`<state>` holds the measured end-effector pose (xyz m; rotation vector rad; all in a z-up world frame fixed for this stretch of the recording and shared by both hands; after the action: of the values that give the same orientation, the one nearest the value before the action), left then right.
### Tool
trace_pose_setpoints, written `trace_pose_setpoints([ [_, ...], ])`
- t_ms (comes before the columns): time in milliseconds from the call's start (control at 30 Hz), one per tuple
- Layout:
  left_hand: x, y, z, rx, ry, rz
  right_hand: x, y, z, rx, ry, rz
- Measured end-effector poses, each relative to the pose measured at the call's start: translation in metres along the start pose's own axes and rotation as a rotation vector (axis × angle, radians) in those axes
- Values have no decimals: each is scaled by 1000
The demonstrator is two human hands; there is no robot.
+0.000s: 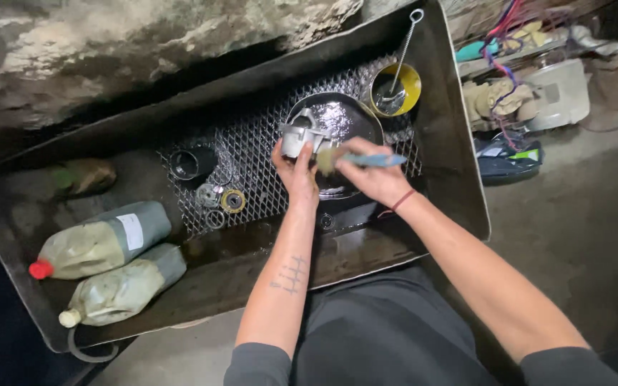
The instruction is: The person cleans a metallic mechanical part in a sink using a wire brush and a toothbrush. They repeatedly scrub the object, dip the brushes into a yellow container of liquid, and rinse the part in the sink water.
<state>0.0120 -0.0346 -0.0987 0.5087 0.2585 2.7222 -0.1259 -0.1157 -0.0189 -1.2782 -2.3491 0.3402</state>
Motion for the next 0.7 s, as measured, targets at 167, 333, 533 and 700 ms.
trace_pose_setpoints([
  [167,-8,-9,-16,15,74,-2,11,2,-14,-31,75,-37],
  [333,-1,-12,-19,110,26,94,17,0,-10,57,57,80],
  [533,-4,-9,-9,51,1,64,16,-9,-17,-28,48,16],
  [700,-14,3,18,-504,328,-550,-2,-56,-7,126,69,6],
])
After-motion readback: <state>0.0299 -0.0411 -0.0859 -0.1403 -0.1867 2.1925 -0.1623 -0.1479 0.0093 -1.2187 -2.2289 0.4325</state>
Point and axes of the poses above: each hand's wrist, its own x-axis away from the middle knuckle, its own y-axis out of the palm, z = x × y, the point moved 5 cm from there along -x, towards the middle knuckle, and after that the axes turned 15 degrees about y, right-handed, at the moved point
